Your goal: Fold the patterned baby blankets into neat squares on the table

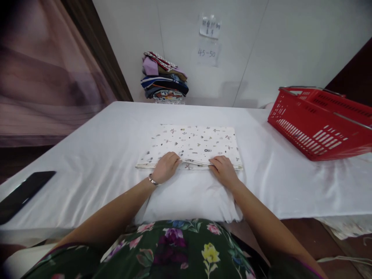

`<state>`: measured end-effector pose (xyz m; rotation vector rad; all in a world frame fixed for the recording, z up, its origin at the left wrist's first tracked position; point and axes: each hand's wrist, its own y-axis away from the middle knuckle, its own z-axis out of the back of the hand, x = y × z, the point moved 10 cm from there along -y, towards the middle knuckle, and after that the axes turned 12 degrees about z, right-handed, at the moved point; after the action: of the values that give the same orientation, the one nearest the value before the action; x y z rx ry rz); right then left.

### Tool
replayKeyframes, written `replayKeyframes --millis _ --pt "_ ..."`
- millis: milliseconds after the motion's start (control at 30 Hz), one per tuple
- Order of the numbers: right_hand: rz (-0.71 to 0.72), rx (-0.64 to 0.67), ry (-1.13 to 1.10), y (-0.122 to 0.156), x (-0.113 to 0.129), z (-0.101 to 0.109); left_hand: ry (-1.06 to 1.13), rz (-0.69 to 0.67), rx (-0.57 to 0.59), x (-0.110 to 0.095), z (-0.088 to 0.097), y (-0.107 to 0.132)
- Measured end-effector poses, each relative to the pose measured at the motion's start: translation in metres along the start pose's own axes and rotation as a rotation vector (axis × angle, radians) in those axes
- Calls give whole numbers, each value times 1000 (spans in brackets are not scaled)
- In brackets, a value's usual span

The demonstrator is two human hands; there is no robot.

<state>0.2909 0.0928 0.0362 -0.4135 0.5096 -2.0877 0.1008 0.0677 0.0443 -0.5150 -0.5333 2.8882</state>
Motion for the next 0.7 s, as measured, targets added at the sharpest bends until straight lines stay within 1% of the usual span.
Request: replayKeyframes --millis 100,200,267,400,533,633,700 --pt "19 15 22 -6 7 0 31 28 4 2 1 -1" --pt "56 47 49 -11 14 -5 35 50 22 3 1 -1" --pt "72 37 79 -11 15 -6 15 54 39 1 0 0" --pt "114 18 155 -2 8 -5 -73 35 69 0 -6 2" --pt "150 3 223 13 1 1 -124 -30 49 -4 -11 6" --pt "215 27 205 18 5 1 -149 -77 51 -8 -16 9" --pt "240 53 188 20 7 -2 -163 -78 74 -7 -20 11"
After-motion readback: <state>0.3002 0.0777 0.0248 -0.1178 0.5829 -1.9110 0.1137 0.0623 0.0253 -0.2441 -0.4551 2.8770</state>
